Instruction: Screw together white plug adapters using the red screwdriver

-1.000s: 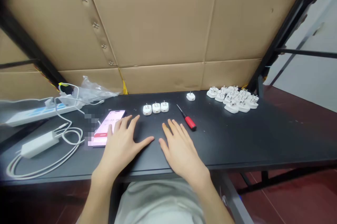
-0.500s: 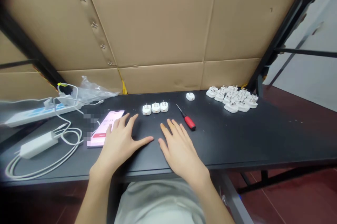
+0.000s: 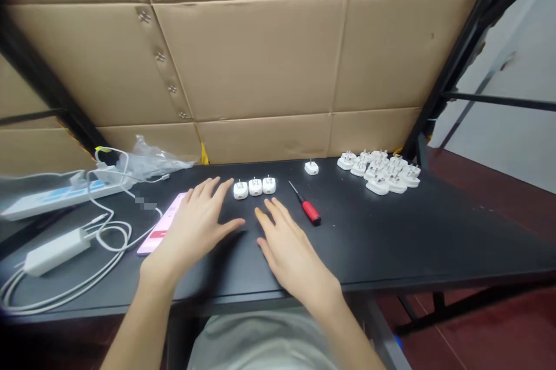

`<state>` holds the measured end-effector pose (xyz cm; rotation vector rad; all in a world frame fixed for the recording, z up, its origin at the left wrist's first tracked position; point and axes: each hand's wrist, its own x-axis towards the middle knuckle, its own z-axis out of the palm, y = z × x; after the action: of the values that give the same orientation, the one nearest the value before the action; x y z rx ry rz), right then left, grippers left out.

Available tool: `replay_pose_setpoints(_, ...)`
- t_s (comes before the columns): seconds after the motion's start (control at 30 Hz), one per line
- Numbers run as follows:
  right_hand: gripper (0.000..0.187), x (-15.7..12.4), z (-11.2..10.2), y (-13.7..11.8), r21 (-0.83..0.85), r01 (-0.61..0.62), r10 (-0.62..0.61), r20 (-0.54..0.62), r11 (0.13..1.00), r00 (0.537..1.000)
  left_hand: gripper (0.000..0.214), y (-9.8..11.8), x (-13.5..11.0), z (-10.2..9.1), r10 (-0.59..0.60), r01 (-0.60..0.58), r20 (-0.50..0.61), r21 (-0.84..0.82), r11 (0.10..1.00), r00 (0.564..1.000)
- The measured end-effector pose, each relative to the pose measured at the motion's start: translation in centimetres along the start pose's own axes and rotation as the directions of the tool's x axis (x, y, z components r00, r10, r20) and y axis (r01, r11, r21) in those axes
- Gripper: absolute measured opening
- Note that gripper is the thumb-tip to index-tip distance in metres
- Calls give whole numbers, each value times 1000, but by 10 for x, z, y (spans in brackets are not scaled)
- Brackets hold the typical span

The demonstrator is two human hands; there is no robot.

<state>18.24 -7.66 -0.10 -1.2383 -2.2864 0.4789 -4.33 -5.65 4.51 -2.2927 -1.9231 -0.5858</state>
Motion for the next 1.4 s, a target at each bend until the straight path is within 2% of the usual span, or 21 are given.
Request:
replay_pose_setpoints(0.13, 66, 24, -33, 4, -8, 183, -180, -219, 983, 959, 80, 2, 42, -12, 115, -119, 139, 20, 993, 984)
replay_pose_setpoints(0.2, 67, 40, -52, 9, -47, 163, -169, -329, 986, 929, 82, -2, 61, -11, 90, -109, 221, 80, 991, 971)
replay_pose_setpoints(0.27, 62, 55, -68, 14, -106, 105, -136, -337, 989, 932, 90, -9, 73, -9, 54, -113, 326, 164, 980, 944)
replay_pose_setpoints(0.33, 57, 68, -79, 18, -183, 53, -95, -231, 982, 968, 96, -16, 79, -7, 28, -123, 458, 179, 976, 888)
replay_pose_setpoints(0.4, 53, 78, -85, 20, -301, -41, 22, -65, 953, 998, 91, -20, 80, -7, 10, -129, 503, 202, 971, 864)
replay_pose_setpoints(0.47, 43, 86, -86, 21, -541, -169, 250, 80, 824, 965, 82, -23, 79, -9, 14, -154, 510, 234, 960, 860)
replay_pose_setpoints(0.53, 41, 92, -86, 22, -602, -219, 365, 131, 768, 922, 73, -26, 77, -12, 40, -187, 496, 251, 950, 867)
replay_pose_setpoints(0.6, 47, 95, -86, 24, -613, -215, 408, 194, 760, 892, 60, -28, 76, -15, 70, -209, 486, 237, 949, 871)
replay_pose_setpoints(0.7, 45, 97, -88, 33, -584, -171, 389, 272, 794, 880, 45, -32, 76, -18, 150, -240, 491, 125, 963, 858)
replay_pose_setpoints(0.77, 45, 98, -94, 41, -538, -144, 357, 316, 830, 879, 45, -32, 75, -20, 185, -237, 497, 42, 971, 848)
replay_pose_setpoints(0.87, 20, 105, -107, 54, -440, -92, 260, 338, 893, 905, 39, -28, 72, -24, 233, -248, 503, -37, 968, 833)
replay_pose_setpoints(0.9, 19, 107, -111, 58, -364, -83, 210, 324, 928, 923, 33, -26, 70, -26, 248, -255, 508, -56, 965, 825)
replay_pose_setpoints(0.93, 22, 109, -115, 63, -139, -119, 153, 270, 983, 951, 27, -24, 69, -27, 257, -258, 512, -71, 964, 819)
replay_pose_setpoints(0.97, 24, 111, -118, 68, 137, -164, 128, 241, 977, 962, 23, -23, 68, -28, 273, -268, 506, -86, 960, 818)
replay_pose_setpoints(1.03, 15, 112, -120, 78, 589, -209, 50, 274, 780, 960, 23, -21, 66, -28, 323, -303, 462, -120, 945, 826)
replay_pose_setpoints(1.07, 8, 111, -120, 82, 711, -210, 12, 273, 671, 962, 27, -21, 66, -26, 344, -318, 434, -134, 938, 832)
replay_pose_setpoints(1.1, 18, 110, -117, 85, 785, -191, -30, 257, 590, 966, 33, -22, 65, -24, 357, -327, 408, -145, 934, 840)
replay_pose_setpoints(1.17, 43, 108, -109, 87, 855, -153, -81, 221, 495, 972, 39, -22, 64, -19, 363, -328, 382, -156, 932, 850)
replay_pose_setpoints(1.23, 58, 107, -98, 82, 886, -104, -119, 175, 451, 977, 33, -22, 63, -14, 369, -326, 382, -175, 929, 847)
replay_pose_setpoints(1.33, 46, 108, -80, 68, 860, -9, -7, 14, 511, 1000, 35, -18, 60, -9, 367, -312, 377, -200, 929, 850)
replay_pose_setpoints(1.4, 55, 108, -69, 58, 812, 37, 65, -92, 583, 994, 41, -14, 57, -6, 351, -296, 384, -196, 935, 854)
